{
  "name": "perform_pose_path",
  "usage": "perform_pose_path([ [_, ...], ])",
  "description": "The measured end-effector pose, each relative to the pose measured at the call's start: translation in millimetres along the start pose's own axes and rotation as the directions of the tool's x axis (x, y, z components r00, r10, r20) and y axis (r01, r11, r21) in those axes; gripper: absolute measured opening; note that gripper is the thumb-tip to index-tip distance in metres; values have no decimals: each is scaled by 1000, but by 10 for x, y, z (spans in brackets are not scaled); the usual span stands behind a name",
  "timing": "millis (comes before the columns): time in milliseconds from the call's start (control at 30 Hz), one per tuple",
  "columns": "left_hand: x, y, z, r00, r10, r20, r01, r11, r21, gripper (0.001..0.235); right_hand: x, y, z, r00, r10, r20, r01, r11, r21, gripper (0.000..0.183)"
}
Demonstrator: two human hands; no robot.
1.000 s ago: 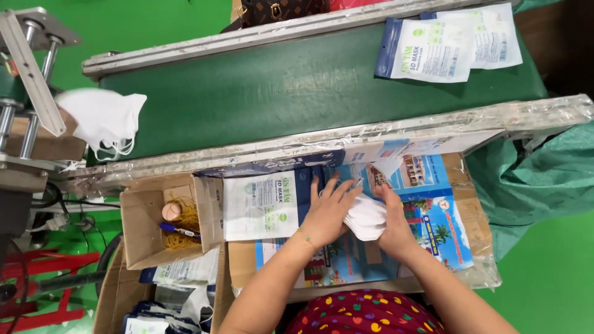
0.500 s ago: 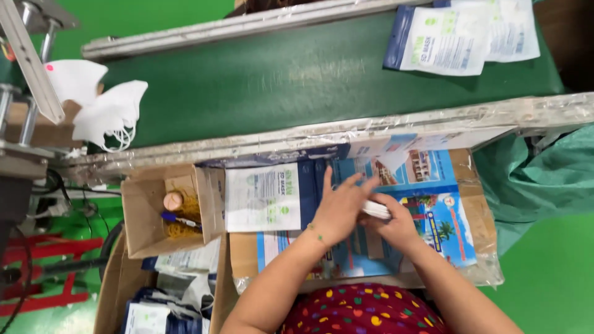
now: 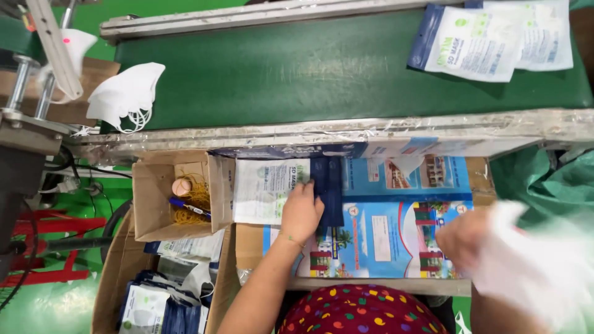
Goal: Manually picking face masks from a conveyor belt and placing them into individual plastic packaging.
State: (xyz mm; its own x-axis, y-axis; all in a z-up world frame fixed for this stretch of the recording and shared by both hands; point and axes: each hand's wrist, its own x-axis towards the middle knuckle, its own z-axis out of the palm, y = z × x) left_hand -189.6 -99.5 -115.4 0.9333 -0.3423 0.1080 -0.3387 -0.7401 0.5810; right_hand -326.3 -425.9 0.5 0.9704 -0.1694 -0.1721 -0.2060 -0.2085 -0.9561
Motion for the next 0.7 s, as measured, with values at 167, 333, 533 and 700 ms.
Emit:
perform_pose_path([
  [167,78,194,-100,982,-188,1,187,978,91,45,475,593,325,963,148,-226,-148,989,18,30],
  [333,5,-33,57,979,-177,-102,149,961,-235,16,208,529,868,936,137,324,-161,986,50,30],
  [533,-364,335,-99,979,113,-168,-186,825,-533,18,390,282,1434,976,126,180,-157,973,169,31],
  [700,-362,577,-305,942,12,-335,-190,842,-505,21,562,633,1427,999,0,-54,-7,990,-137,29],
])
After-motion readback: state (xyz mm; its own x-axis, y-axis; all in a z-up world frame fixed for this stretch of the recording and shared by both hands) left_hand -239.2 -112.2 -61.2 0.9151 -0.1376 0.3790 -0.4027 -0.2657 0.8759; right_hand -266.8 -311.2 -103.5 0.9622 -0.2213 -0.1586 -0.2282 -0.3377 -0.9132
